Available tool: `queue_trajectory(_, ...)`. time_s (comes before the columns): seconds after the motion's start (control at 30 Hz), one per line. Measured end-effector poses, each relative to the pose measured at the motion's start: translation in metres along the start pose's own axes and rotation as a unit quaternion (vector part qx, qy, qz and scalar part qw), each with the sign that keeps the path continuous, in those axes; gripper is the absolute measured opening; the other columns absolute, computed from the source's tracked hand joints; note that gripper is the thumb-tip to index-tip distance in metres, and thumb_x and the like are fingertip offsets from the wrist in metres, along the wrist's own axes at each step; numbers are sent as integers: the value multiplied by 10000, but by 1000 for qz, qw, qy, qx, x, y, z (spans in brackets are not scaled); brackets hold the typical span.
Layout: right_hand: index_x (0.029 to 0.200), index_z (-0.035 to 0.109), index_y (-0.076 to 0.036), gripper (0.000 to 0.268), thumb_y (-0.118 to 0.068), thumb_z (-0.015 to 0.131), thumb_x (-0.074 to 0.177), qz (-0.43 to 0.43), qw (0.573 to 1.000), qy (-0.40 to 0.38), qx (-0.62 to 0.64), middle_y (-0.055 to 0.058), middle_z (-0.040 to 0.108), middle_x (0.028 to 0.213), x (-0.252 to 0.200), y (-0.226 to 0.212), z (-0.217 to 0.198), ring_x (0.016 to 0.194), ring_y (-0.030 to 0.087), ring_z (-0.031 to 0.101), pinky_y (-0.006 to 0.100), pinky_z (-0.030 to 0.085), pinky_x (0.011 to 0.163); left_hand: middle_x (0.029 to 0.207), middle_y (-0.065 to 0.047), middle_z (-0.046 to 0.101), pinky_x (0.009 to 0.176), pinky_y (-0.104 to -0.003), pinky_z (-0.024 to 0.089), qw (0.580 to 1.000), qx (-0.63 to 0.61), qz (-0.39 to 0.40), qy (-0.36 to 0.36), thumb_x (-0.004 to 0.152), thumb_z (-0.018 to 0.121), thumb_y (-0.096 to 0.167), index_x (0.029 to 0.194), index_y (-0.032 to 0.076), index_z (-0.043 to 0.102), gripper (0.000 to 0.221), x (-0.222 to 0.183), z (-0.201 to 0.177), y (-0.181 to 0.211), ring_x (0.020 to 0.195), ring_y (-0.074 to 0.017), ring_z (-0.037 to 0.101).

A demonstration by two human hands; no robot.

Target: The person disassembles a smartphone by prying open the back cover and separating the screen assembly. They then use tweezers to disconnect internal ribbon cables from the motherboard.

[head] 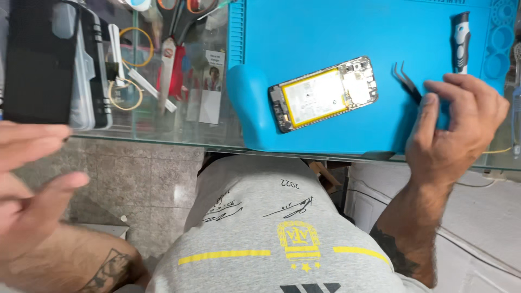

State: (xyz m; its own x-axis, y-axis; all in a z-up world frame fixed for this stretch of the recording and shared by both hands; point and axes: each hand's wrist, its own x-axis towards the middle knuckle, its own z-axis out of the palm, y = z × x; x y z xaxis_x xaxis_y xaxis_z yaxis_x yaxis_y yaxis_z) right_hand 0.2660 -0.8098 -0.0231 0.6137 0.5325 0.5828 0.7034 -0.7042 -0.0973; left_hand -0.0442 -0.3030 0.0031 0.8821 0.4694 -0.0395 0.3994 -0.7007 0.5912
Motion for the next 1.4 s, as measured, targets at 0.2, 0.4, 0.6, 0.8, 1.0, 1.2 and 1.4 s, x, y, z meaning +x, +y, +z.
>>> queue_trajectory(0.2,1212,805,38,57,58,755,1195,9,993,-49,109,248,711,1353,0,5,-14,1273,458,632,572,419,1153,1133,-259,834,944,-442,659,939,-74,319,102,978,931,193,1174,-138,767,417,36,95,141,1063,-363,832)
queue_trajectory(0.4,1129,818,-36,101,-18,727,1169,30,980,-98,171,207,711,1340,7,9,-19,1280,422,606,544,422,1171,1571,-200,680,1271,-531,519,961,-4,276,-10,912,1025,333,1545,-16,579,849,61,158,219,1447,-372,653)
queue_trajectory(0.6,1123,810,-39,67,-22,747,1139,56,977,-81,188,215,721,1343,7,14,-20,1276,420,622,562,426,1187,1617,-214,613,1282,-473,438,961,116,234,-92,862,969,541,1687,15,407,1128,80,176,252,1488,-386,546)
queue_trajectory(0.8,1125,806,-56,48,-81,766,1132,63,976,-82,190,204,717,1349,7,16,-19,1279,404,639,559,418,1186,1490,-225,624,1177,-487,489,958,136,237,-89,875,964,453,1632,-22,439,1037,87,180,259,1333,-392,566)
queue_trajectory(1.0,1135,815,-58,34,-74,785,1136,72,980,-68,175,209,726,1353,6,15,-19,1269,411,652,552,440,1165,1380,-215,637,1154,-487,469,951,151,259,-74,789,954,486,1521,-42,492,1014,95,186,262,1232,-365,604)
queue_trajectory(1.2,1130,840,10,42,13,816,1095,115,955,-105,251,183,805,1090,25,-8,-28,1016,305,763,399,597,904,1262,-172,670,1045,-478,534,975,105,191,-38,747,970,470,1381,36,531,884,92,189,270,1157,-369,617)
queue_trajectory(1.4,1353,816,-110,380,-303,698,1048,345,779,-331,406,-28,909,959,52,-34,-14,573,58,568,223,518,576,1219,-140,646,958,-504,540,978,26,198,58,728,1022,413,1280,40,534,825,88,184,281,1098,-386,644)
